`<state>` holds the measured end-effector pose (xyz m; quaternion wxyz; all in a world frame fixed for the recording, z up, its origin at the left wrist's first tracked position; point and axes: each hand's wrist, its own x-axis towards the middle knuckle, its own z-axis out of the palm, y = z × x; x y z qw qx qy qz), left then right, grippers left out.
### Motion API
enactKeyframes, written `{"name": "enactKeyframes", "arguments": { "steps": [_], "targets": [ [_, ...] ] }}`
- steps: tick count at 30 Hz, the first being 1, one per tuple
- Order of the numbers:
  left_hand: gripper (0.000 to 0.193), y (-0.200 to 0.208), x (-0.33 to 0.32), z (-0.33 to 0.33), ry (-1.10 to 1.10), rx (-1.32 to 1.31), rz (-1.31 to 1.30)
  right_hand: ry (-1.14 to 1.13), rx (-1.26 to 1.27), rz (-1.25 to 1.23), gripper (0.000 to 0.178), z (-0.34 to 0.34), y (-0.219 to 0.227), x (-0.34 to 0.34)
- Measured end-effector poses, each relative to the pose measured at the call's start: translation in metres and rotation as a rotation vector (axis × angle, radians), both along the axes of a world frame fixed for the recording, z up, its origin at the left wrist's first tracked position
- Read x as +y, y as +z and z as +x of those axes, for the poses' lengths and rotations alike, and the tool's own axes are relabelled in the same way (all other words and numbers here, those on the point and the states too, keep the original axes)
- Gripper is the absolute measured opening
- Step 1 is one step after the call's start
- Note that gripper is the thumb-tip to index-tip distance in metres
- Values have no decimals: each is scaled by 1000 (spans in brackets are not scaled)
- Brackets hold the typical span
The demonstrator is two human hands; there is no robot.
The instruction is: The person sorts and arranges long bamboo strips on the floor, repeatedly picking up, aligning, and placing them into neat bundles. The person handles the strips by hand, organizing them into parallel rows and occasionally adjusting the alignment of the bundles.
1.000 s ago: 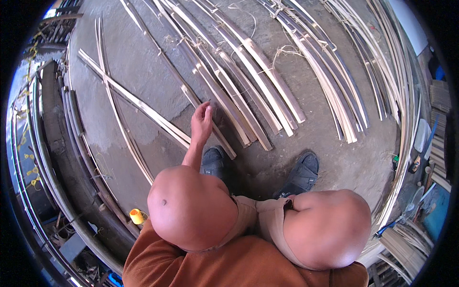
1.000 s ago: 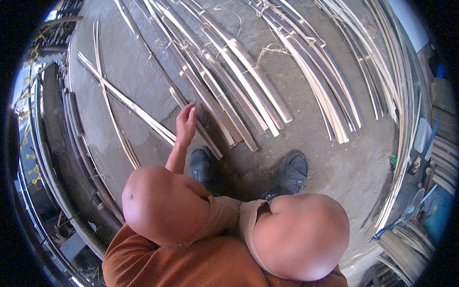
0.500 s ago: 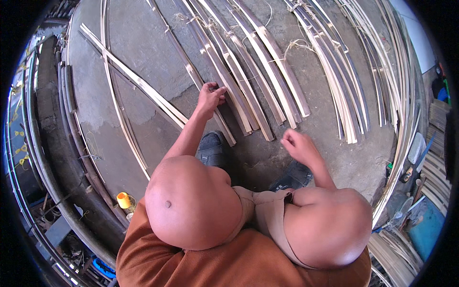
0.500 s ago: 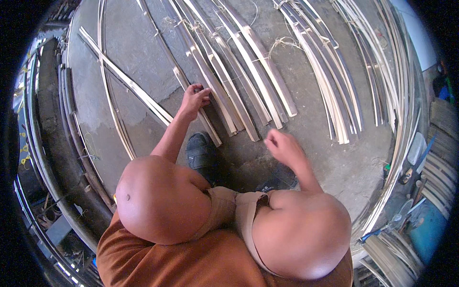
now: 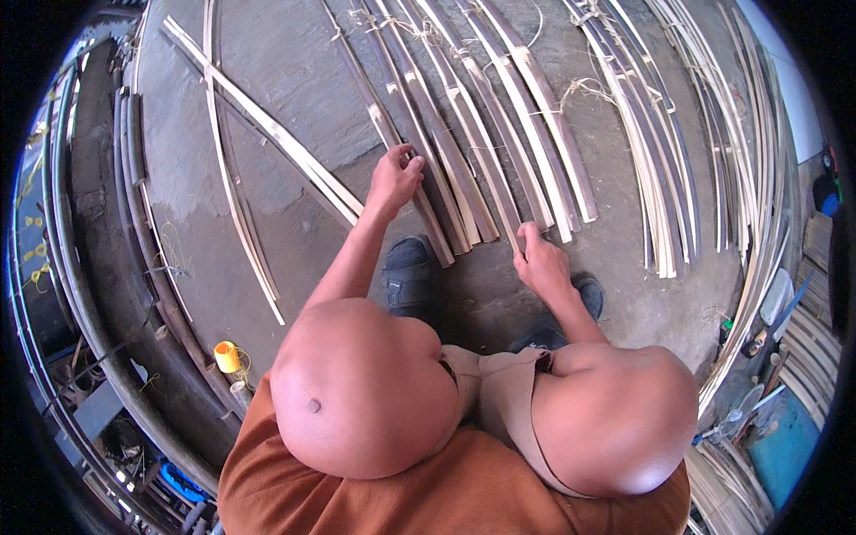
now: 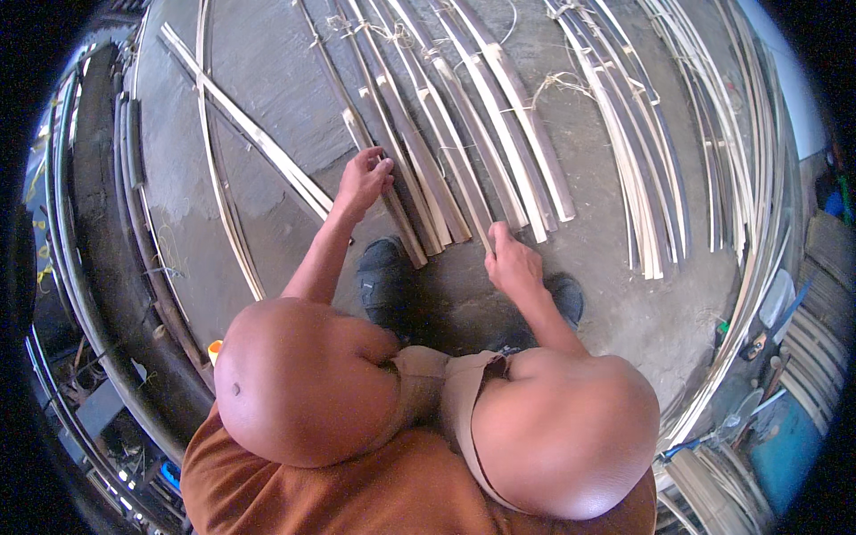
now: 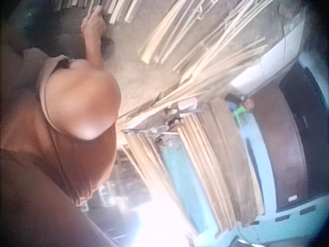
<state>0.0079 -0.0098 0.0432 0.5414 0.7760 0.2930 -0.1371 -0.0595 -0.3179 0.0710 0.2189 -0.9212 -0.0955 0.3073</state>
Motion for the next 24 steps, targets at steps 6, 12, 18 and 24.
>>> {"name": "enactKeyframes", "arguments": {
  "steps": [6, 12, 18, 24],
  "targets": [
    [49, -12, 30, -19, -41, -82, 452, -93, 41, 253, 25, 12, 11, 11],
    [32, -14, 29, -20, 126, -27, -176, -54, 73, 290, 18, 25, 22, 27],
    [24, -2, 23, -28, 231, -130, -318, -30, 153, 285, 19, 23, 22, 28],
    [26, 17, 4, -35, 341, -500, -234, 15, 80, 395, 19, 9, 20, 24]
  ]
}}
